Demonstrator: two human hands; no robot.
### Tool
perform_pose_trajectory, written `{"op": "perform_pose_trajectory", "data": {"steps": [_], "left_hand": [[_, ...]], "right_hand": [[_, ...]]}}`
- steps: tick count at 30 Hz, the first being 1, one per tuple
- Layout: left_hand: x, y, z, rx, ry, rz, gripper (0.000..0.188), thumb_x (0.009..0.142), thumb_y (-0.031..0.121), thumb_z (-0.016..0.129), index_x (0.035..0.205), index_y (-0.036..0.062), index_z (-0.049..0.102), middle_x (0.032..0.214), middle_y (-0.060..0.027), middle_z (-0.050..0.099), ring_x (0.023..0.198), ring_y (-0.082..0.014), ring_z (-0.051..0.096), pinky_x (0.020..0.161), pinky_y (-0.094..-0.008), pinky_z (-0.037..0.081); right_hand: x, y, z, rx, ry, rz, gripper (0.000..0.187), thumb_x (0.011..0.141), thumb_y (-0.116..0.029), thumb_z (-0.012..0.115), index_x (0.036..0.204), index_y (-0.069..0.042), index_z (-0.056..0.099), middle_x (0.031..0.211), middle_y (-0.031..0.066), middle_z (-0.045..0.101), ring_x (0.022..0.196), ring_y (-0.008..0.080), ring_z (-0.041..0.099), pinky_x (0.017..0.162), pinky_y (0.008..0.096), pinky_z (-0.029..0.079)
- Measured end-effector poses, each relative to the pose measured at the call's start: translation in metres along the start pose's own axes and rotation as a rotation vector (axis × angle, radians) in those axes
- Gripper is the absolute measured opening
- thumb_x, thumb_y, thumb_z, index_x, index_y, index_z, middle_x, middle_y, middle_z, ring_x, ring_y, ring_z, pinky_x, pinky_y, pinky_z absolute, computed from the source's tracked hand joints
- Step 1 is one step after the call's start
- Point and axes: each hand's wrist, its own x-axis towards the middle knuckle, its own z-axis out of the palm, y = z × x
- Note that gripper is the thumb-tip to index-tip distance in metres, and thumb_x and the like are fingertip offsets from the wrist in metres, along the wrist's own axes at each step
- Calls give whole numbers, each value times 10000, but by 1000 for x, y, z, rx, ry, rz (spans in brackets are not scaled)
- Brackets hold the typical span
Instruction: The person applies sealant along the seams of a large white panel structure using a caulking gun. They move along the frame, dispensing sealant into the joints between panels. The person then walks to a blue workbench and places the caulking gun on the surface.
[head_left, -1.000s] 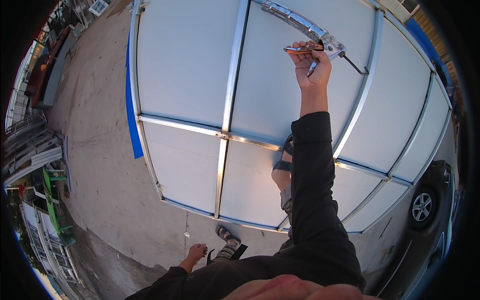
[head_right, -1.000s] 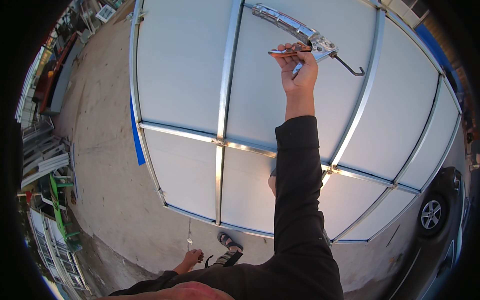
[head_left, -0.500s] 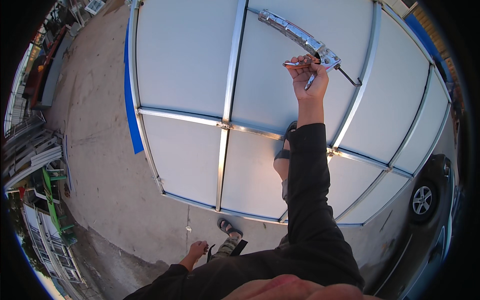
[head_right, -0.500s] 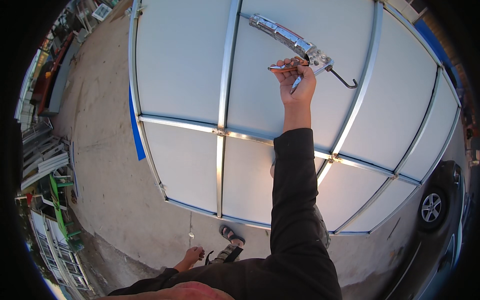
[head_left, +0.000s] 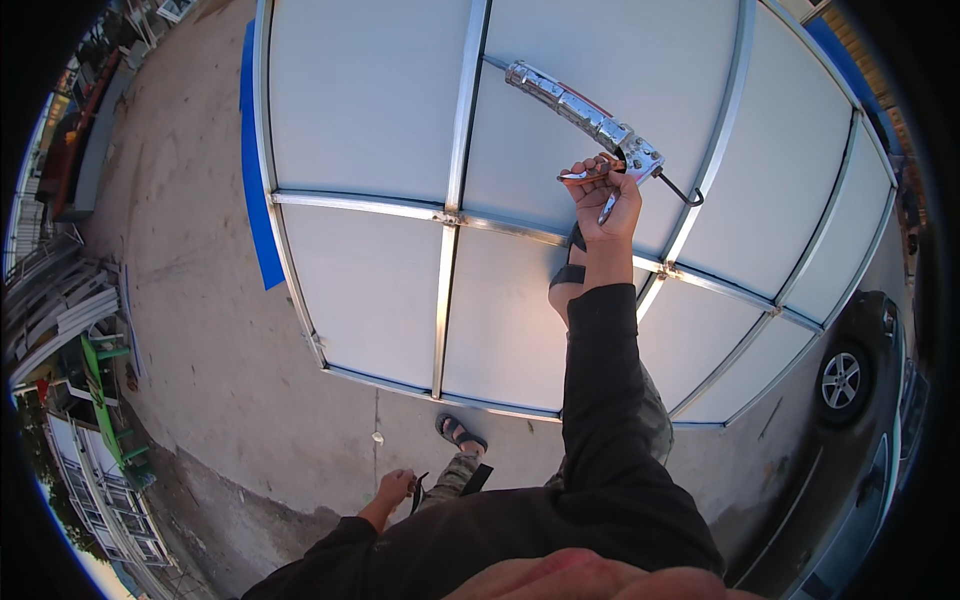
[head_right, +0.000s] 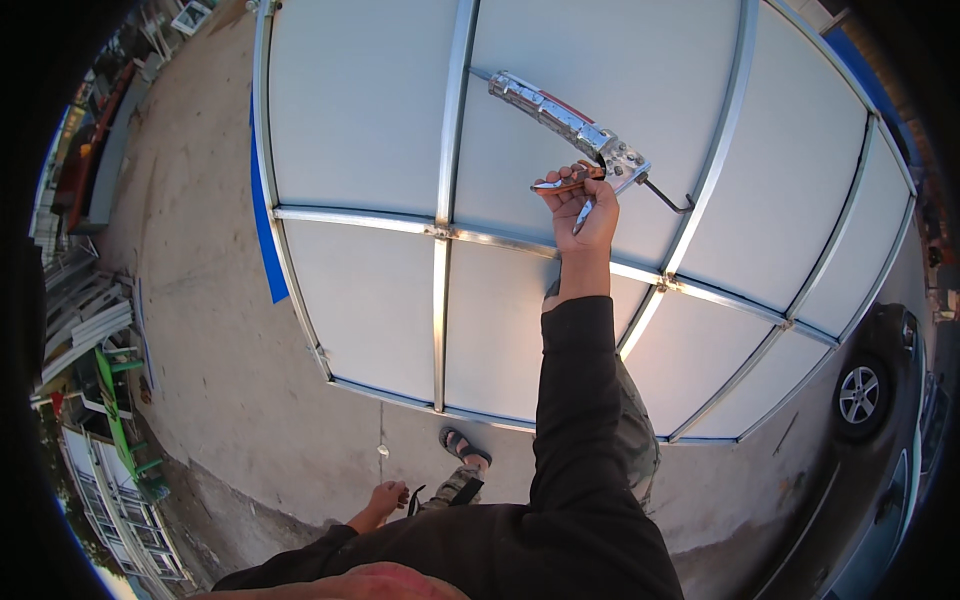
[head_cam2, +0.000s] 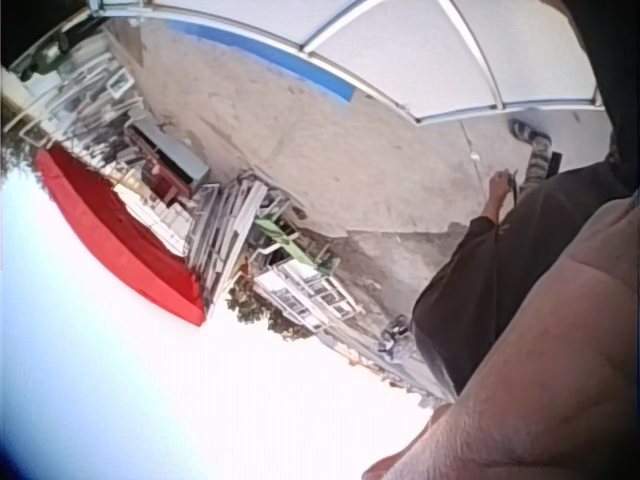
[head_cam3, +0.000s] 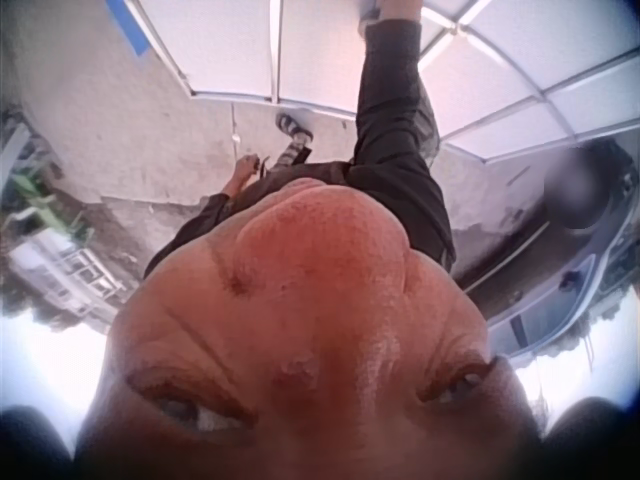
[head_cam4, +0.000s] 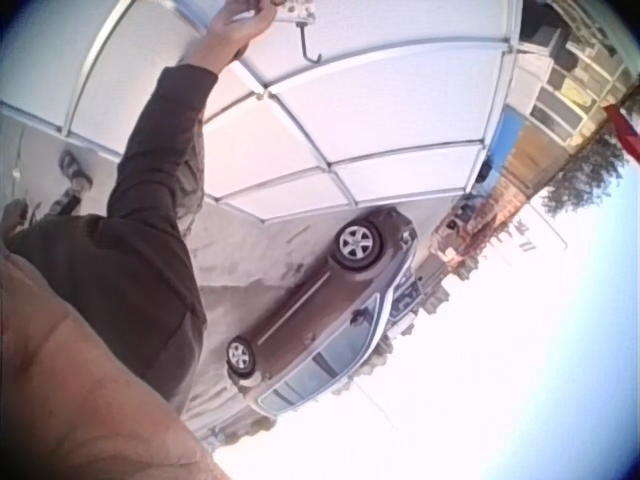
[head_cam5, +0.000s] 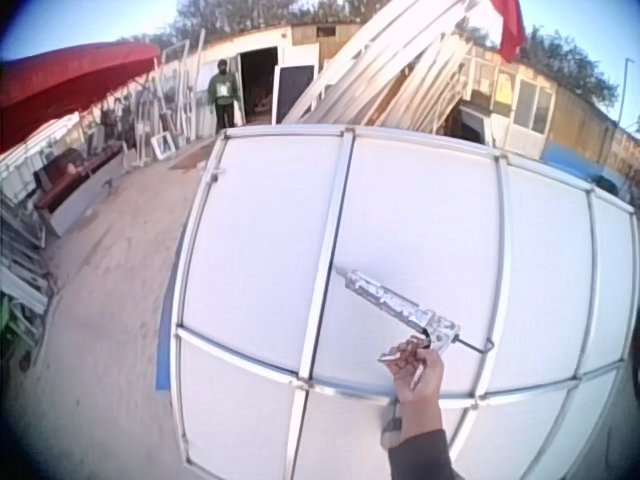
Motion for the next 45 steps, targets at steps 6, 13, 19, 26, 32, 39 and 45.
{"op": "perform_pose_trajectory", "data": {"steps": [6, 13, 19, 26, 32, 39, 45], "left_hand": [[2, -10, 2, -25, -28, 36, 325, 957, 308, 562, 875, 5, 646, 757, -69, 643, 649, -151, 604, 567, -310, 479], [30, 30, 21, -35, -100, 115, 314, 962, 268, 554, 853, -15, 637, 724, -78, 619, 598, -159, 581, 523, -309, 453], [59, 62, 51, -115, -145, 122, 334, 962, 315, 559, 869, 7, 649, 744, -77, 635, 606, -159, 593, 526, -309, 473], [88, 85, 74, -275, -126, 77, 355, 959, 345, 548, 863, 26, 670, 705, -47, 625, 594, -151, 595, 535, -317, 490], [83, 112, 92, -278, -39, 19, 367, 971, 313, 524, 801, 17, 657, 669, -48, 601, 542, -140, 550, 488, -312, 430], [74, 160, 106, -210, 18, 45, 385, 971, 281, 511, 754, -10, 643, 592, -61, 558, 480, -161, 508, 449, -327, 395], [69, 181, 110, -121, 61, 124, 328, 941, 212, 534, 744, -29, 639, 592, -86, 563, 486, -172, 524, 442, -338, 396]], "right_hand": [[-82, 1, -16, -75, 168, 112, 257, 866, -125, 432, 1028, 30, 558, 944, 147, 613, 935, 328, 643, 872, 532, 563], [-118, -49, 47, -144, 67, 72, 276, 854, -106, 443, 1081, 1, 557, 992, 138, 613, 964, 328, 642, 879, 507, 554], [16, -99, 136, -288, -320, -240, 281, 863, -35, 440, 1135, -18, 513, 1005, 121, 612, 1006, 296, 635, 948, 488, 536], [170, -104, 189, -540, -298, -354, 296, 869, -39, 411, 1146, 1, 510, 996, 139, 615, 948, 290, 653, 911, 469, 555], [244, -98, 183, -570, -306, -380, 338, 843, -24, 446, 1173, 20, 498, 980, 149, 612, 912, 293, 658, 848, 437, 572], [280, -101, 167, -726, -348, -397, 310, 861, -23, 478, 1164, 28, 522, 979, 120, 623, 927, 255, 655, 862, 420, 557], [291, -92, 142, -1173, -486, -440, 282, 832, -63, 576, 1108, -9, 587, 919, 40, 609, 824, 140, 587, 772, 283, 484]]}}
